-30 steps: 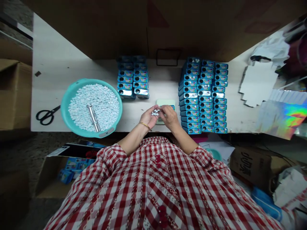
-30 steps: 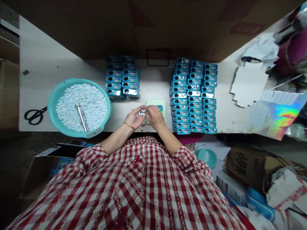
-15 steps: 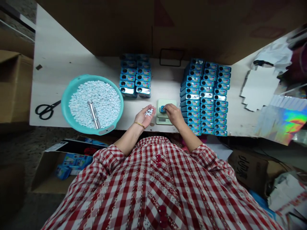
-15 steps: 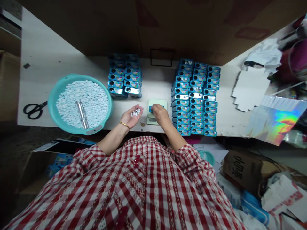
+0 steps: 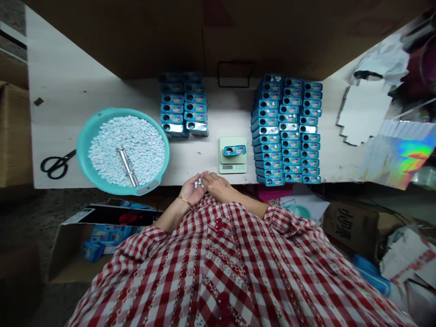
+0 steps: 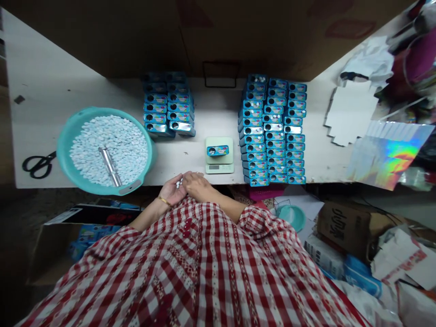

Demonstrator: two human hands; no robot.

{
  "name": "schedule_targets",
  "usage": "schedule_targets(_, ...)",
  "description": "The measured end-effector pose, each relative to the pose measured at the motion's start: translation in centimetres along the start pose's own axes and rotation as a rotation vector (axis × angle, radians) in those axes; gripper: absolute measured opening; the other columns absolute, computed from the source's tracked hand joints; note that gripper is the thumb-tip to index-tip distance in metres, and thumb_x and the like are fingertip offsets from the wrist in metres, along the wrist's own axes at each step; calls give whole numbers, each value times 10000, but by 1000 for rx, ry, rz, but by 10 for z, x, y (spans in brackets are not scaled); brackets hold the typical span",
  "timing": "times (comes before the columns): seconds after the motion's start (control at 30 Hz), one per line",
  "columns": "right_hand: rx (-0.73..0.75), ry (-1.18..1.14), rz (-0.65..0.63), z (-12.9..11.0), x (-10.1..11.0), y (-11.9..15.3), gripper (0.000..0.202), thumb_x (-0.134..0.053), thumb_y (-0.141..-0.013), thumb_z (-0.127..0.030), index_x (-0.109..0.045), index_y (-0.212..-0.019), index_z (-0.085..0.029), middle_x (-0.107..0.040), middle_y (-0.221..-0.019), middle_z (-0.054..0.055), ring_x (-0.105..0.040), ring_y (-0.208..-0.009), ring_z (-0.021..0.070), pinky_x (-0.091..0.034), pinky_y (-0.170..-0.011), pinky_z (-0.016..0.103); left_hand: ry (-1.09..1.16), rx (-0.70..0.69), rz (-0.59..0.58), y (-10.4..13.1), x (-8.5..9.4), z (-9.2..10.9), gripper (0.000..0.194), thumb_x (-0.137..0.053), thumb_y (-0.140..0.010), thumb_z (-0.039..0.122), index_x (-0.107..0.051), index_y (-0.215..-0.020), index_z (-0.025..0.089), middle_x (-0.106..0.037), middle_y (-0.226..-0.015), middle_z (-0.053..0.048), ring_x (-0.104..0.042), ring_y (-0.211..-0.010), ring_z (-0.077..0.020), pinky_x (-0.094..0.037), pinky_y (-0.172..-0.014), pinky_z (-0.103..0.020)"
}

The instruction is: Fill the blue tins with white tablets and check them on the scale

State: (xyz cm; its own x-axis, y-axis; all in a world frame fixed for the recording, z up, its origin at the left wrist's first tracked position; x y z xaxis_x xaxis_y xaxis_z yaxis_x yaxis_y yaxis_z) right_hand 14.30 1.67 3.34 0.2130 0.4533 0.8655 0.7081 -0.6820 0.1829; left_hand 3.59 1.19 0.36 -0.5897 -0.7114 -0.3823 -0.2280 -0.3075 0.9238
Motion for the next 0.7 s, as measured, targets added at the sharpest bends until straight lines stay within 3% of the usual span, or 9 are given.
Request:
schedule_targets(0.13,53,-49,4,0,-6,-1,177,-482,-848,-68,-609,-970,-72,-600,-1004,142,-557,-932,237,-506,-766,352,22,13,24,3,12,-1,244,-402,-900,133,-619,-978,52,-674,-751,-71,-650,-655,-107,-536,-637,-194)
schedule_targets(0.33,59,-150,99,8,-2,1,156,-488,-881,-133,-606,-983,-130,-609,-972,82,-562,-888,169,-494,-776,278,16,9,-13,3,5,-2,230,-391,-897,112,-605,-819,84,-645,-640,-38,-621,-557,-97,-534,-590,-202)
schedule_targets(0.53,-170,-259,481,70,34,13,203,-427,-908,-174,-620,-968,-155,-594,-951,95,-559,-926,173,-478,-829,306,-93,-21,-153,-4,-17,4,262,-394,-889,154,-639,-929,73,-702,-821,-130,-682,-806,-187,-549,-744,-299)
schedule_targets(0.6,-243,-177,479,89,44,14,211,-436,-896,-163,-635,-967,-159,-596,-964,104,-559,-929,190,-478,-826,320,-111,-39,-158,-5,-23,6,260,-402,-884,157,-642,-925,67,-705,-861,-144,-679,-861,-200,-542,-762,-298)
schedule_targets(0.7,-303,-61,356,104,50,12,228,-445,-891,-162,-651,-989,-164,-600,-1003,110,-555,-939,209,-473,-833,335,-114,-48,-162,-7,-27,6,258,-411,-878,152,-644,-939,59,-705,-870,-148,-675,-881,-200,-528,-799,-304)
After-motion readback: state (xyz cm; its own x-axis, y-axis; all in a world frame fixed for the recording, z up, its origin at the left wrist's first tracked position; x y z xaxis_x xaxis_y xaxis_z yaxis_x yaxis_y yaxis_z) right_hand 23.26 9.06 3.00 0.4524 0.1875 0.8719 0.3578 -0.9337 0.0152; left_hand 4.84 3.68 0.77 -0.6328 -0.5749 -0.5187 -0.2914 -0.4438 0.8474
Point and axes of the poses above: each hand's wrist, its own y-axis away from the middle knuckle, its own x-axis out of the back of the hand, z = x × y, the point moved 2 cm from there along -y, towards the middle knuckle
